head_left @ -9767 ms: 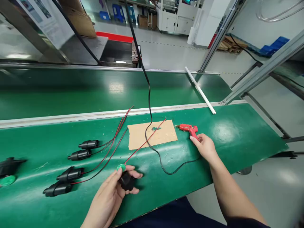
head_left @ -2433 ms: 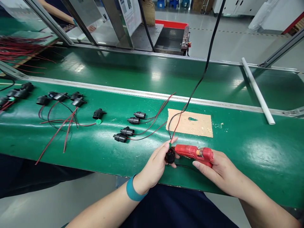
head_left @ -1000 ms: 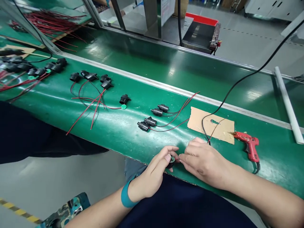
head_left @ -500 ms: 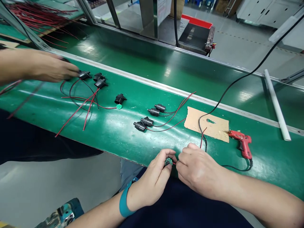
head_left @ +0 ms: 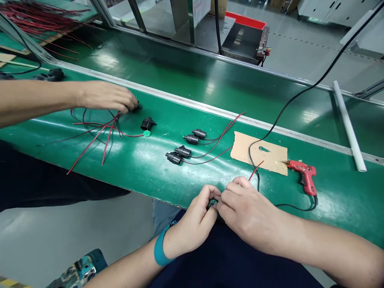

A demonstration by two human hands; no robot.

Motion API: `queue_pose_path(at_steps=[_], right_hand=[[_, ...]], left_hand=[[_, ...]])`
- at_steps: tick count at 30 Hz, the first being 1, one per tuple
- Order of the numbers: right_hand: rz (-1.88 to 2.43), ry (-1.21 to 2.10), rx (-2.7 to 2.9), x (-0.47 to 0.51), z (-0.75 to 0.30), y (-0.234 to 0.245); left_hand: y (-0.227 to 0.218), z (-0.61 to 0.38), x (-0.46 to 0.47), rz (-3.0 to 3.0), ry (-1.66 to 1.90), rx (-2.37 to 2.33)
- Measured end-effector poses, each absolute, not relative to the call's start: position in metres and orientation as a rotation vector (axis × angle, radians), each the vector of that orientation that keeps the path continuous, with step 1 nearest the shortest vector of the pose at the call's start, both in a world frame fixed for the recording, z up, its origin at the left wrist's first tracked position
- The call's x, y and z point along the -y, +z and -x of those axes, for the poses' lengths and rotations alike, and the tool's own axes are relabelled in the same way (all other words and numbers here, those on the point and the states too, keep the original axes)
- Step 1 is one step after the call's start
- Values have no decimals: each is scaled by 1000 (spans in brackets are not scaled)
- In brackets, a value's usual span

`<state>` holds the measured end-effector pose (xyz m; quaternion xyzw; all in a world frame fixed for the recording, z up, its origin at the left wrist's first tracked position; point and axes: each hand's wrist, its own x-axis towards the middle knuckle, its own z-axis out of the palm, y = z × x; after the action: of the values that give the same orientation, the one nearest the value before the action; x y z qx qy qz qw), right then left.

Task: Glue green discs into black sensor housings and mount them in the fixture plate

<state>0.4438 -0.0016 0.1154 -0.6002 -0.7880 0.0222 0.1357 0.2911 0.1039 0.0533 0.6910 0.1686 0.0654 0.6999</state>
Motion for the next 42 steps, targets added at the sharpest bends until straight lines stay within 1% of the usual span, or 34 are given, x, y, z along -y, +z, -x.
queue_pose_path(at_steps=[5, 7, 10, 13, 18, 22, 28, 32, 36, 42], right_hand=[[1596, 46, 1897, 25, -445, 127], [1611, 69, 1720, 36, -443, 118], [1698, 254, 1533, 44, -438, 93], [1726, 378, 1492, 39, -431, 72], [1621, 470, 1504, 18, -426, 61], [1534, 399, 1465, 7, -426, 52], [1624, 219, 1377, 7, -425, 37], [1648, 200, 1380, 8, -427, 33], [1624, 167, 1392, 7, -432, 32], [1591, 248, 1286, 10, -431, 24]], left_hand=[[51, -292, -104, -1432, 176, -424], [50, -291, -104, -1416, 191, -456], [49, -289, -105, -1428, 216, -470], [48, -287, -104, -1440, 226, -483], [46, -286, -101, -1387, 168, -464], [53, -287, -104, -1343, 123, -488], [64, -295, -108, -1419, -10, -583], [62, -302, -105, -1326, -33, -610], [60, -305, -103, -1396, 29, -592], [56, -308, -100, -1424, 83, -616]])
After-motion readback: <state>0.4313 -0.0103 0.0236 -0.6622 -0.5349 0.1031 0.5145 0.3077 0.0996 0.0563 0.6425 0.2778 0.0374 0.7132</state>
